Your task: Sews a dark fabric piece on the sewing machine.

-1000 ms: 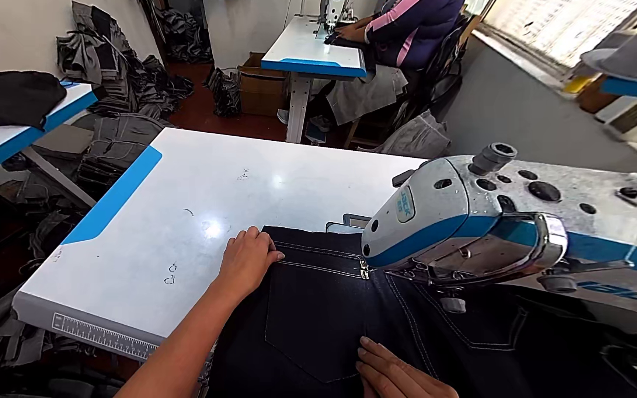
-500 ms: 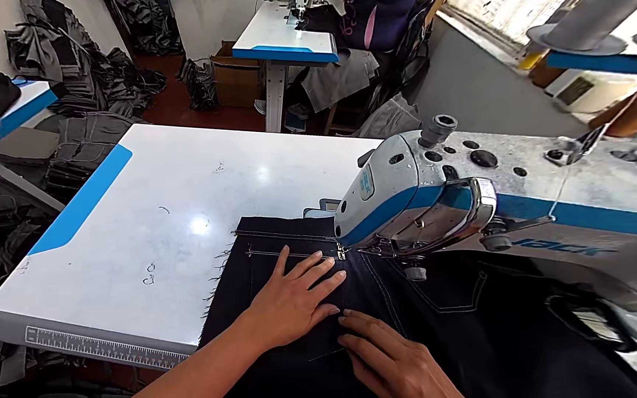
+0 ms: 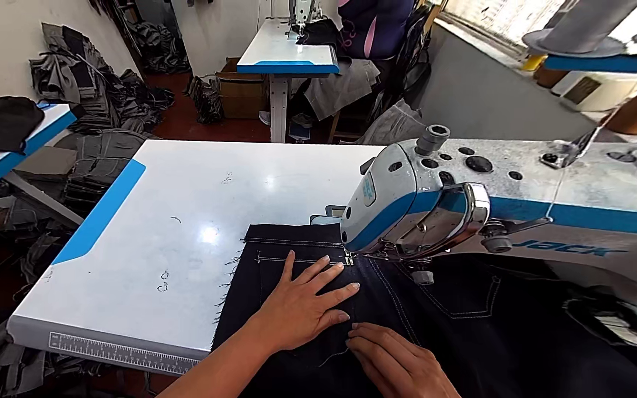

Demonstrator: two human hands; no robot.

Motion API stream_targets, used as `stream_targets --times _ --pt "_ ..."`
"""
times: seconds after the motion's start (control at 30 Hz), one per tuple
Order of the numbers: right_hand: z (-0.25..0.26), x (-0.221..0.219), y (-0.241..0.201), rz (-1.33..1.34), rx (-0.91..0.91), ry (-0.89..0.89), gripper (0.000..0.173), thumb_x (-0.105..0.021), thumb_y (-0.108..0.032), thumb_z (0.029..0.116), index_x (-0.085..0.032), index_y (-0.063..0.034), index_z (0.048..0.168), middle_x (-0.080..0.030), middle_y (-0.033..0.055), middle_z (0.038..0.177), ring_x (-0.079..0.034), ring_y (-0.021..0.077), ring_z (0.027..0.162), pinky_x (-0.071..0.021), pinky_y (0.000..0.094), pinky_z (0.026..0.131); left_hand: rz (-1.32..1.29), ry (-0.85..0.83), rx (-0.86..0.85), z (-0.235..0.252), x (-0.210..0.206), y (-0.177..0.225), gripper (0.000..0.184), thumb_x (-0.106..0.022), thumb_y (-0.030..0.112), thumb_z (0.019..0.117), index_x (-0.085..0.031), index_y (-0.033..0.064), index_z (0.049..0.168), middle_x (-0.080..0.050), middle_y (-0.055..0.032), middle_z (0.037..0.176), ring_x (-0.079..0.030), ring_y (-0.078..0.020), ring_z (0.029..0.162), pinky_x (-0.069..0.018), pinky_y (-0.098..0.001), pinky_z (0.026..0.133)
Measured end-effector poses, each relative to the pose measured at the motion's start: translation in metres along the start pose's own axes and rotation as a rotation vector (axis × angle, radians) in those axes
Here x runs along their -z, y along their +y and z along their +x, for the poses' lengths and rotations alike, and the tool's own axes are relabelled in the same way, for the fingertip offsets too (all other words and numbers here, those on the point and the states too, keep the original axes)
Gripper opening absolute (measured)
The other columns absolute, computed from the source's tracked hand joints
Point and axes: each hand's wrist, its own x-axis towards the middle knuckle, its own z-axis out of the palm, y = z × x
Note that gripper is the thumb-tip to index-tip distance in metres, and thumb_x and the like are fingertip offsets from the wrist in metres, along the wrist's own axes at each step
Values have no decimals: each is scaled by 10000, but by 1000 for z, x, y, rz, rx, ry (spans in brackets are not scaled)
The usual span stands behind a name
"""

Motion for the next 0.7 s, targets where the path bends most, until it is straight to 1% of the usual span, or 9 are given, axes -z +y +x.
stream_targets --times 0.07,0.2,0.37,0.47,0.63,0.7 --pt "-4 -2 -6 12 -52 -8 112 -581 -119 1035 -671 -54 1044 -740 114 1051 -699 195 1125 -537 254 1004 -9 -17 -6 0 2 -1 517 -292 522 1090 -445 351 1552 -373 -21 1645 -201 -253 1575 -15 -751 1179" --pt "-8 2 -8 23 -78 -51 105 -585 -97 1031 -674 -48 1058 -735 121 1073 -679 209 1168 -515 258 1033 -11 -19 -4 1 2 0 522 -299 525 1087 -450 340 1551 -379 -29 1642 -209 -260 1573 -13 -754 1177" --pt "-8 1 -10 28 -97 -51 104 -591 -103 1028 -677 -52 1058 -737 115 1072 -676 202 1172 -512 253 1034 -7 -40 -29 1 4 -5 534 -287 546 1083 -438 351 1556 -377 -21 1644 -208 -252 1573 -16 -756 1175" --pt "-9 0 -11 14 -91 -56 111 -590 -103 1029 -683 -53 1062 -740 114 1077 -676 206 1177 -510 259 1042 10 -71 -38 1 6 -7 537 -284 554 1082 -415 366 1567 -348 -6 1659 -179 -235 1581 3 -745 1182" --pt "-9 -2 -11 -3 -73 -43 112 -579 -91 1027 -678 -49 1060 -733 115 1085 -675 210 1174 -512 263 1043 44 -5 -64 0 1 -7 514 -314 530 1083 -458 353 1544 -390 -13 1636 -235 -247 1566 -49 -759 1176" --pt "-11 -4 -12 -15 -61 -22 121 -566 -95 1028 -675 -51 1057 -731 109 1081 -675 210 1168 -513 263 1042 70 3 -58 0 0 -6 504 -309 526 1085 -461 370 1539 -384 -2 1639 -228 -242 1567 -52 -757 1178"
